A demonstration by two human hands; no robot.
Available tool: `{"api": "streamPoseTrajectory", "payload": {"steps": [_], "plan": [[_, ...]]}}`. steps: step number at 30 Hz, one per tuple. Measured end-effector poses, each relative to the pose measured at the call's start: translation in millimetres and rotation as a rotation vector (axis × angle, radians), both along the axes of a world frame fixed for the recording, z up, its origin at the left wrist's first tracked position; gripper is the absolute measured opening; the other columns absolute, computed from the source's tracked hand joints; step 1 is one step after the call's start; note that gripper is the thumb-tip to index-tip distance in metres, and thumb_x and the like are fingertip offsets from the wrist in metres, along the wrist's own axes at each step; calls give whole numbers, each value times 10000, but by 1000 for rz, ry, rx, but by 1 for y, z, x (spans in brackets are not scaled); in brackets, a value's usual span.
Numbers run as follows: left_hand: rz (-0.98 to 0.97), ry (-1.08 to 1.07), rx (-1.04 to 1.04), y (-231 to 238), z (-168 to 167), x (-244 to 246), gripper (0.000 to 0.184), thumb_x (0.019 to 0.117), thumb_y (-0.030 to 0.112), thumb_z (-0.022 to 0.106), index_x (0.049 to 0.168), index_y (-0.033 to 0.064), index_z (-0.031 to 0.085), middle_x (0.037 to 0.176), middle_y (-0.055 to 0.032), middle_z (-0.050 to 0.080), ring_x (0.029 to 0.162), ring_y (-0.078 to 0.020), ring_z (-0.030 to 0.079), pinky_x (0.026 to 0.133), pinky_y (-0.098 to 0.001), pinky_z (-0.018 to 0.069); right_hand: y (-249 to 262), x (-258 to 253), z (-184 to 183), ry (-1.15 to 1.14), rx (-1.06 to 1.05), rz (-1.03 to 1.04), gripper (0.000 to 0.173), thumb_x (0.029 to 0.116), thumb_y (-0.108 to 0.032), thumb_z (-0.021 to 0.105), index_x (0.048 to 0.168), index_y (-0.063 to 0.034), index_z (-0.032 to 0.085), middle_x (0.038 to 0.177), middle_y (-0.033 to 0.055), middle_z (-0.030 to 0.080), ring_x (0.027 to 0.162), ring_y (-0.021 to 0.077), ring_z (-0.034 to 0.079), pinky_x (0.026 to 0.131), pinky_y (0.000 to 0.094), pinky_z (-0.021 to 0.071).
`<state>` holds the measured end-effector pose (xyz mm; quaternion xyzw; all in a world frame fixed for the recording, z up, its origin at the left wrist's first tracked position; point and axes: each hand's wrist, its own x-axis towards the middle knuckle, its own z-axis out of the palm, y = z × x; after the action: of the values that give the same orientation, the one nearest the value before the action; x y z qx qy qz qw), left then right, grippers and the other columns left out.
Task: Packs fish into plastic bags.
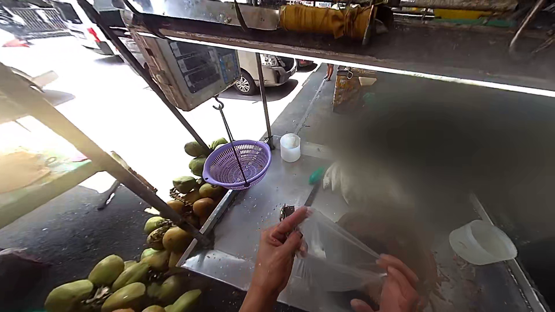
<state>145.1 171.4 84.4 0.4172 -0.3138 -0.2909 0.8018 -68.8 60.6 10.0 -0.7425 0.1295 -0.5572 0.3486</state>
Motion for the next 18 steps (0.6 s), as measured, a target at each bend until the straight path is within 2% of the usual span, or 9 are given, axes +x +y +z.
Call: {"api": "streamPoseTrajectory", "payload": {"steps": [2,3,4,6,8,10,13,16,18], "plan": [[-64,-90,33,-8,1,-13,411,918,-70,531,1287,7,695,1207,-91,735,655,-26,644,595,-207,558,1,3,-14,285,-16,-174,1097,716,-683,818,1550,-158,336,1560,135,395,1424,289,417,1134,473,409],[-99,-165,43,-14,1,-21,391,914,-58,543,1254,23,719,1173,-69,749,671,-17,655,615,-210,568,2,10,-16,411,0,-176,1200,707,-667,823,1528,53,326,1485,315,450,1346,437,489,1072,598,444],[-136,-268,43,-21,1,-30,351,915,-42,553,1195,36,749,1117,-52,763,708,-13,671,655,-214,579,3,19,-12,536,74,-132,1219,715,-602,841,1503,158,306,1413,365,510,1283,466,557,1033,632,476],[-221,-523,1,-33,-2,-47,291,912,-56,552,1091,13,771,1070,-77,768,896,-56,715,831,-246,591,5,37,3,582,324,47,879,836,-291,802,1444,190,389,1360,295,596,1263,282,613,1099,453,472],[-197,-771,-41,-38,-7,-49,256,917,-69,577,1079,1,762,1084,-117,760,1024,-129,719,938,-297,578,-7,51,-7,329,449,248,592,912,-150,674,1350,202,487,1294,220,638,1194,67,611,1084,242,455],[-37,-837,16,-29,-16,-30,299,932,41,643,1222,31,718,1211,-110,725,1070,-150,713,924,-327,609,-31,54,-14,223,433,313,414,951,-124,623,1274,135,604,1200,131,717,1110,41,667,1022,251,529],[125,-757,289,-4,-42,10,876,815,365,790,1555,99,403,1498,-116,524,1104,-146,662,812,-336,601,-51,52,14,381,434,204,162,905,-52,615,1012,-1,725,913,17,750,867,20,703,828,257,602],[14,-738,513,-2,-84,20,1277,631,539,871,1618,42,232,1618,-169,375,1405,-228,487,1018,-445,524,-51,67,40,571,480,266,232,975,-182,628,1065,9,724,943,76,739,864,97,696,834,332,587],[-83,-598,411,-7,-120,-2,1189,667,575,880,1550,-7,337,1565,-178,432,1440,-201,435,1151,-400,432,-29,88,42,636,428,372,363,1004,-352,616,950,-7,717,824,66,706,783,117,683,762,366,582]]}}
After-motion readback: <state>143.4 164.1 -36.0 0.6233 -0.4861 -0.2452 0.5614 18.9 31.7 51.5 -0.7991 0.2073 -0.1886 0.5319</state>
